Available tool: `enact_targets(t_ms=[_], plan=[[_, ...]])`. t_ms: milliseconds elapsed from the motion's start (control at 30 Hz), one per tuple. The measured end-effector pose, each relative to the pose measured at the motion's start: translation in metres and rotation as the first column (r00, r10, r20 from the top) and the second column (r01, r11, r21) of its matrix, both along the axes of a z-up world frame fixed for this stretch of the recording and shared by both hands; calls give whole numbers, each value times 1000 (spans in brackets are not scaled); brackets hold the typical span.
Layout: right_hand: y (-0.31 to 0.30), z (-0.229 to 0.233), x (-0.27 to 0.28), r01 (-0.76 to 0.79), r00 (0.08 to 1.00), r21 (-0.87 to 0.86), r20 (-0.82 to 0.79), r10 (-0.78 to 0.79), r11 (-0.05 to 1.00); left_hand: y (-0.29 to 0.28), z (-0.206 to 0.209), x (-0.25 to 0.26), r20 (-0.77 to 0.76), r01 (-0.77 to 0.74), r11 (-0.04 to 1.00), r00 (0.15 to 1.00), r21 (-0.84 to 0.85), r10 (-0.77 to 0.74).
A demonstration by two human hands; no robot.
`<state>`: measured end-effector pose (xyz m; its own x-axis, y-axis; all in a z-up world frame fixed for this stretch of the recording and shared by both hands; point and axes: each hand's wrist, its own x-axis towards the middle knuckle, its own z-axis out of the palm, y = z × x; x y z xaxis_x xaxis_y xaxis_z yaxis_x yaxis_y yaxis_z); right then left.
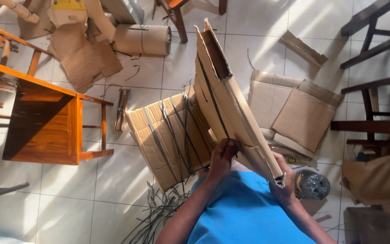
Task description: Packing wooden chairs with cardboard sheets and securing them with plastic ties
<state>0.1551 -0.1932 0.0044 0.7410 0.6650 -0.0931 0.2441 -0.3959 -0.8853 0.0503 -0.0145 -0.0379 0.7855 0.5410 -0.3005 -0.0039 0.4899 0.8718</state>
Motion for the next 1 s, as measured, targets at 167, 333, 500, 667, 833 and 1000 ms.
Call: enact_targets(t_ms=[167, 333, 500, 667, 833, 1000], plan=[[-2, 11, -16, -160, 986, 93, 67, 154, 983, 3, 13, -3, 28, -65, 996, 997, -53, 67], [34, 55, -31, 77, 983, 45, 161, -84, 996, -12, 29, -7, -77, -224, 974, 972, -17, 222], [28, 45, -37, 138, 961, -1, 241, -134, 990, -17, 13, -23, -111, -189, 982, 975, 30, 191], [31, 53, -33, 48, 968, -27, 249, -40, 998, -32, -3, -22, -58, -168, 975, 985, -144, 161], [22, 76, 3, -236, 964, -132, -155, 215, 963, -38, 6, -28, -101, -58, 976, 994, -209, 37], [-2, 38, 44, -529, 826, -126, -304, 475, 839, -48, 2, -29, -84, 19, 953, 995, -303, -46]])
